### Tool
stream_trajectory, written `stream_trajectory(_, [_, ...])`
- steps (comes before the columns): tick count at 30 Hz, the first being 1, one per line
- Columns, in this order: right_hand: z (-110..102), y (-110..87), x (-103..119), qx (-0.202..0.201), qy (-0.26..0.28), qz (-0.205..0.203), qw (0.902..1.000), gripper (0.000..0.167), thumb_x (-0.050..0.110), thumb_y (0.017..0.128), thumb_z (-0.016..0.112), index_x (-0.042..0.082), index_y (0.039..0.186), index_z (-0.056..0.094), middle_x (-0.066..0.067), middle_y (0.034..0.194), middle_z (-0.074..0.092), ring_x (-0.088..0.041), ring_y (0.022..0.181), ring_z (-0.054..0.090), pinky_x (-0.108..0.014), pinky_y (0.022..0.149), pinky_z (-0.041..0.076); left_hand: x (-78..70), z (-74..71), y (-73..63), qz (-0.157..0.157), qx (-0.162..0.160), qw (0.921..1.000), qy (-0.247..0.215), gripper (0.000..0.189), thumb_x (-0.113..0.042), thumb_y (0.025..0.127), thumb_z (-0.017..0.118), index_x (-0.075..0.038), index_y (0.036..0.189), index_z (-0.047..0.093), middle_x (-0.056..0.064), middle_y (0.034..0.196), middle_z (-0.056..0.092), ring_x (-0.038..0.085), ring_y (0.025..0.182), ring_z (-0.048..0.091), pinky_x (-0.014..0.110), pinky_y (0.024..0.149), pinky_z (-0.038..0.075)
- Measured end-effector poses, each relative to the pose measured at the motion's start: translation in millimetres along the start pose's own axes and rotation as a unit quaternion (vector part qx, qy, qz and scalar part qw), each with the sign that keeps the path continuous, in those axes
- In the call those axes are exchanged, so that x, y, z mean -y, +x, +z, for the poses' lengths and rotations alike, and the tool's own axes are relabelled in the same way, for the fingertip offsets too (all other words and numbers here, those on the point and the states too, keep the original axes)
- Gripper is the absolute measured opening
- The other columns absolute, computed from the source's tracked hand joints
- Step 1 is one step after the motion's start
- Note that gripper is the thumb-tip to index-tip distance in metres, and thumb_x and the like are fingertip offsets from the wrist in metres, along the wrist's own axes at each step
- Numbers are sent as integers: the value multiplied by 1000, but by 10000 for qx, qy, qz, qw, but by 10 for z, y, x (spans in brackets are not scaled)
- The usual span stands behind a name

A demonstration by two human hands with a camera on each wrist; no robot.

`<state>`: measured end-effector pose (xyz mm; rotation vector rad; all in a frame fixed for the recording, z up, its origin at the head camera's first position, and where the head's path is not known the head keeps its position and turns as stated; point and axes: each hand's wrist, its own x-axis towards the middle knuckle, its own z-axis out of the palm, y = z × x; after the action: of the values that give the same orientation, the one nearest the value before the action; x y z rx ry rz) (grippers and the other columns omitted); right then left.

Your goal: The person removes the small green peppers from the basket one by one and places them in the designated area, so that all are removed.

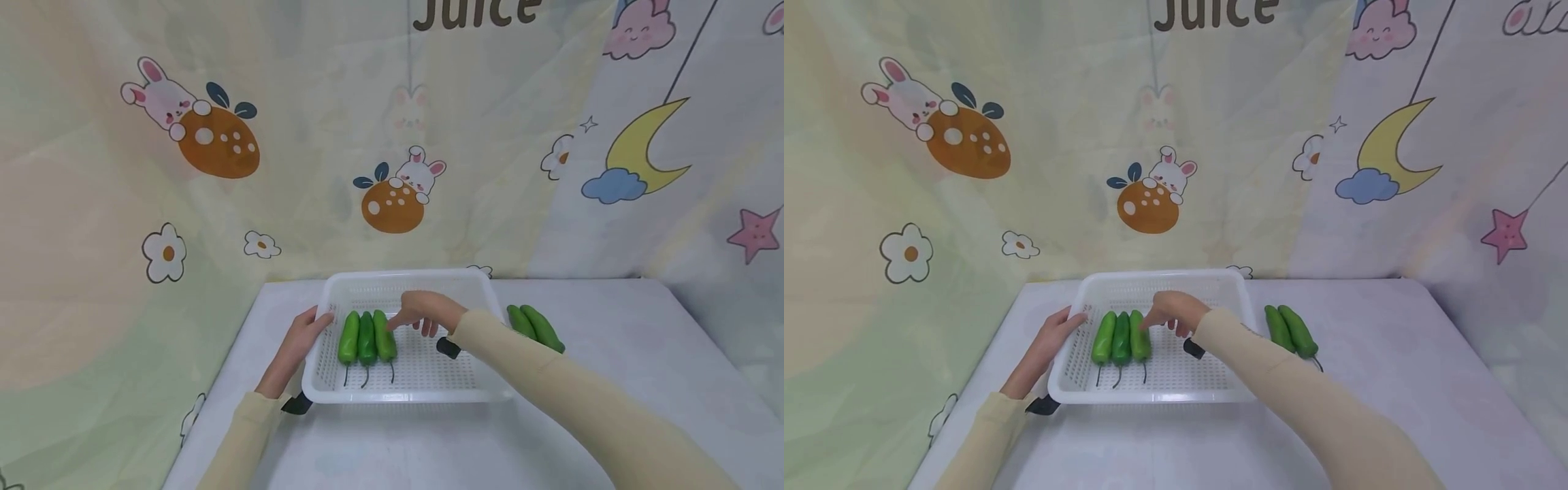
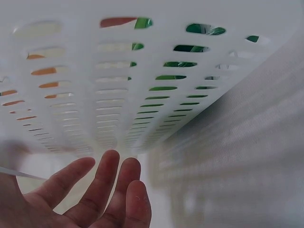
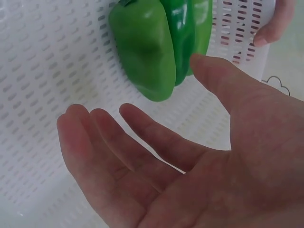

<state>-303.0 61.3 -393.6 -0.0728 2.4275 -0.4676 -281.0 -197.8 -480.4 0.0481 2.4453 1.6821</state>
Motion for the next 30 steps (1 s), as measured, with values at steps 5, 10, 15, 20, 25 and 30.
stream_trajectory(5, [31,110,59,-137,-68,134,9998,55,49,89,71,7,122,60,-16,110,68,-31,89,72,-38,74,64,-16,-6,1,7,48,10000,-38,49,-41,105,48,-17,148,48,23,127,66,33,96,75,40,69,66])
stream_trajectory(10, [64,160,143,-156,-159,141,9997,52,47,90,70,7,121,60,-17,111,68,-32,90,71,-39,74,64,-22,-17,4,10,69,10000,-24,50,-38,106,46,-14,150,45,26,131,64,37,99,74,41,69,66])
stream_trajectory(15, [135,142,187,-225,-41,120,9997,51,43,91,70,3,121,60,-20,113,68,-37,96,71,-43,80,63,-34,3,6,-74,103,9999,-6,50,-32,108,42,-8,152,41,30,133,60,43,103,72,41,70,66])
stream_trajectory(20, [221,142,206,-362,138,216,9990,45,38,90,71,4,118,59,-18,109,66,-36,88,69,-42,74,63,-8,22,1,-71,73,9999,-6,48,-34,107,45,-12,149,45,27,130,63,40,100,73,40,69,66])
stream_trajectory(25, [283,136,224,-576,98,164,9982,39,37,88,72,6,110,61,-17,107,67,-35,88,68,-42,71,62,-9,17,-14,2,7,10000,-62,47,-38,105,49,-16,146,50,23,125,67,35,96,75,39,68,66])
stream_trajectory(30, [310,134,259,-771,-35,39,9970,33,35,89,73,6,103,64,-15,107,69,-33,91,69,-41,68,62,-1,5,-2,33,17,10000,-57,47,-39,105,48,-17,146,49,22,125,67,34,95,75,39,67,66])
